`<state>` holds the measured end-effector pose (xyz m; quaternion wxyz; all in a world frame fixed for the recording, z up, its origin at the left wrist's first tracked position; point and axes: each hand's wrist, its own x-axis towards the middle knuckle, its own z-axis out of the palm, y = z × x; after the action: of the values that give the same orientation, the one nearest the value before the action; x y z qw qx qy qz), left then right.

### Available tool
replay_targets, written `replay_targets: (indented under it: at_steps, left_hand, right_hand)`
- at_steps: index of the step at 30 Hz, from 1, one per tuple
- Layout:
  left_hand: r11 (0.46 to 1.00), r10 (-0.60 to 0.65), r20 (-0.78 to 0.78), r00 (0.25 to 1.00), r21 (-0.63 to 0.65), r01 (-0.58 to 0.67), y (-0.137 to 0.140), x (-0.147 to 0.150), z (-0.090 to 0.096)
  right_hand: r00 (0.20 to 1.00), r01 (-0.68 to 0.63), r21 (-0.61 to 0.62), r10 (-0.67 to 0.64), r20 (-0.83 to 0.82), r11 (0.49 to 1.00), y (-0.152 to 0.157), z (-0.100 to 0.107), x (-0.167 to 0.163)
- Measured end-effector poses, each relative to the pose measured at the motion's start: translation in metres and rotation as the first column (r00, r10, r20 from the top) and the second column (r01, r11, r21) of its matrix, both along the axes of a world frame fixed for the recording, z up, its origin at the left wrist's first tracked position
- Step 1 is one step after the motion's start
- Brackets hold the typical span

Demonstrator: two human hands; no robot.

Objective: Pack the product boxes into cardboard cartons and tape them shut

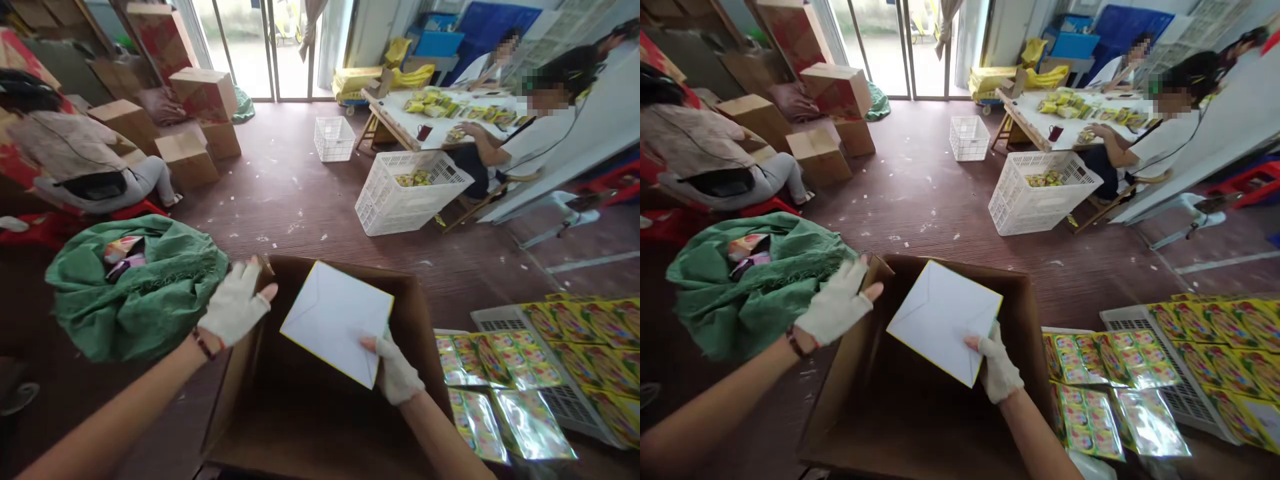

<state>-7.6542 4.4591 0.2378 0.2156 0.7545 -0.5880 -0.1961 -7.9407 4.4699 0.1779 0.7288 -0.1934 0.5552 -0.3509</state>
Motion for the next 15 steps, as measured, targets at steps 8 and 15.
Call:
replay_targets:
  at_steps: [8, 15]
  left_hand:
    - [0.989, 0.019, 0.058, 0.998, -0.146, -0.011, 0.059, 0.019, -0.087]
    - [0.992, 0.098, 0.128, 0.987, -0.097, -0.086, 0.062, 0.021, -0.087]
  right_hand:
    - [0.915, -0.165, 0.027, 0.163, -0.368, 0.986, -0.041, -0.193, 0.083]
    - [0.662, -0.316, 0.241, 0.395, -0.637, 0.918, -0.059, -0.291, 0.118]
